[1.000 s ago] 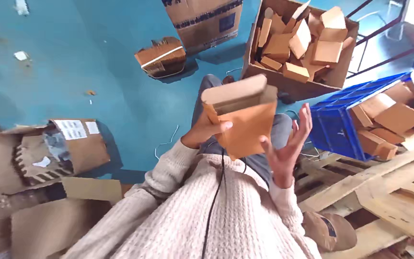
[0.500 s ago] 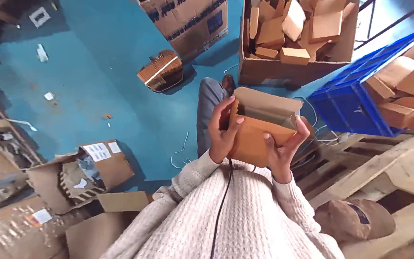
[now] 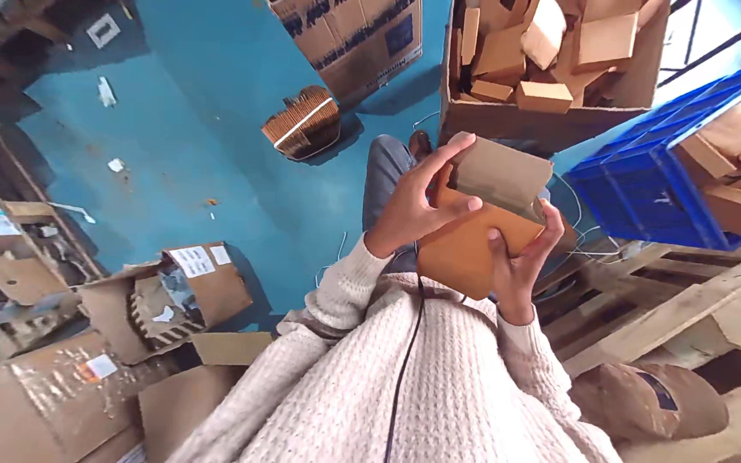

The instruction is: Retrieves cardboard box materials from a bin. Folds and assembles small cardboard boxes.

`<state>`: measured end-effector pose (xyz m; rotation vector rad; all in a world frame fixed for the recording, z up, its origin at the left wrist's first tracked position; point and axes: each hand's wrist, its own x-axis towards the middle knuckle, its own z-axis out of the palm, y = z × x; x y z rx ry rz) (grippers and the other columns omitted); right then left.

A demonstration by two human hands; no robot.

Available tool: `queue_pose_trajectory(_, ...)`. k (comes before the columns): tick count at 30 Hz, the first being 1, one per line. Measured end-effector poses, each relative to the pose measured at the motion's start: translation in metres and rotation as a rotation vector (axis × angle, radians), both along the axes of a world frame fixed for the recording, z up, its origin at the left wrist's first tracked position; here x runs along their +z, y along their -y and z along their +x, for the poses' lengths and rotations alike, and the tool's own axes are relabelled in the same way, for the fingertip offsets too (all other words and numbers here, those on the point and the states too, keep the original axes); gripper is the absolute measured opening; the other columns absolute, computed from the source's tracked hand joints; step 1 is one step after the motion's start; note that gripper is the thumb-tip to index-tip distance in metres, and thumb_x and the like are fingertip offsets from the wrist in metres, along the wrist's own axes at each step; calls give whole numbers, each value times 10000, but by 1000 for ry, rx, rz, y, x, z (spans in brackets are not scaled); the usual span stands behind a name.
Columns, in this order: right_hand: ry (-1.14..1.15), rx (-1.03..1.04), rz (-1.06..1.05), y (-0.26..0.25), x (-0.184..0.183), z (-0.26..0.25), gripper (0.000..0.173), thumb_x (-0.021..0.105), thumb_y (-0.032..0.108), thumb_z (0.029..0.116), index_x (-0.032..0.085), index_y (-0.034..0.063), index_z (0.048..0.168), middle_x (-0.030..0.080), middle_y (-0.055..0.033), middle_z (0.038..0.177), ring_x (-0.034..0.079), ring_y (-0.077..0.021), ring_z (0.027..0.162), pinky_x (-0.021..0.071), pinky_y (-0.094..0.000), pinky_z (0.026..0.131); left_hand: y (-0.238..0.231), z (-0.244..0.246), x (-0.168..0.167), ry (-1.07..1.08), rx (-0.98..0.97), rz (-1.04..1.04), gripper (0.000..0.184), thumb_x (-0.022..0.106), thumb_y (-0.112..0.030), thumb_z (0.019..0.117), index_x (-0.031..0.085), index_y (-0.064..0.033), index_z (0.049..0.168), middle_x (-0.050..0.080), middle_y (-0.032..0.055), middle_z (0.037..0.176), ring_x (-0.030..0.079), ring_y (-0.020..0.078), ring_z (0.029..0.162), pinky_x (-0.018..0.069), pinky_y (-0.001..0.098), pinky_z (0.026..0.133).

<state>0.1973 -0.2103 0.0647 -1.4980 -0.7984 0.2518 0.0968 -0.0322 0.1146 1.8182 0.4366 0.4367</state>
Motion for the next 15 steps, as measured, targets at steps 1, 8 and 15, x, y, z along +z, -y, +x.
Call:
queue_pose_trajectory(1,-37,4,-9,1,0,0,691,687,154,971,264,65,1511,472,-42,1443,556,-84,1263,526,-320,1046,2,1,-7,18,-17,-6,836,715,-427,924,328,-93,1586,441,100,1565,554,168,1285,530,315,985)
queue_pose_trajectory(8,-95,110,-18,6,-3,1,495,648,121,993,399,155,1419,544,24,1343,612,-57,1155,567,-268,956,53,-10,-45,232,413,-104,847,865,-189,803,431,54,1488,561,180,1419,627,175,1195,551,323,1000)
queue_pose_trajectory(15,-42,188,-96,13,-13,-1,318,687,252,981,467,199,1204,480,22,1323,503,-46,1263,503,-255,1018,53,-19,-58,268,373,-170,408,544,-321,1048,601,-94,714,649,-28,865,617,4,854,532,206,745)
